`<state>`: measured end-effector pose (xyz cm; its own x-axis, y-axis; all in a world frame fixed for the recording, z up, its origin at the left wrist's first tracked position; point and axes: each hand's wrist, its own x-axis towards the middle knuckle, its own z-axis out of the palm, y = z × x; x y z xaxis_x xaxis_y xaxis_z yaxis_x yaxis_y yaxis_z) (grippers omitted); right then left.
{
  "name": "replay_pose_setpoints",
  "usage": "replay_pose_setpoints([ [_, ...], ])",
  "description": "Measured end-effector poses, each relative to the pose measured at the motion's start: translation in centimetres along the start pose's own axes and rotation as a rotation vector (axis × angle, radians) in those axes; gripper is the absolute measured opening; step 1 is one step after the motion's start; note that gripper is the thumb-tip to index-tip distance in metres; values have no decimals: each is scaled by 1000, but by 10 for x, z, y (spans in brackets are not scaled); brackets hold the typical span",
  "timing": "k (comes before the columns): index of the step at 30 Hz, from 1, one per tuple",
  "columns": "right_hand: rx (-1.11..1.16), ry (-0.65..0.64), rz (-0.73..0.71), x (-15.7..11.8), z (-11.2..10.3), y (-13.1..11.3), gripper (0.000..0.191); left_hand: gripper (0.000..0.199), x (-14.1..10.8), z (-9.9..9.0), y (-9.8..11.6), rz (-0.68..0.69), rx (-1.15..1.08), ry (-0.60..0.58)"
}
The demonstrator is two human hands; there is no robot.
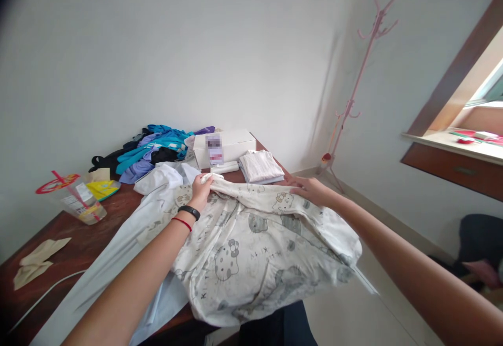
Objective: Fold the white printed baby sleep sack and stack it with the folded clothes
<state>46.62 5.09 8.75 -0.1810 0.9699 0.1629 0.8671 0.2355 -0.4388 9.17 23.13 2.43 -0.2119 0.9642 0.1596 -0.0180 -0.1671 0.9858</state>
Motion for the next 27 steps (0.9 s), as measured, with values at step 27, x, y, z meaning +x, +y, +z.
replay_pose_setpoints([
  [27, -199, 45, 223, -126, 18, 59, 64, 38, -33, -9, 0, 394, 696, -298],
])
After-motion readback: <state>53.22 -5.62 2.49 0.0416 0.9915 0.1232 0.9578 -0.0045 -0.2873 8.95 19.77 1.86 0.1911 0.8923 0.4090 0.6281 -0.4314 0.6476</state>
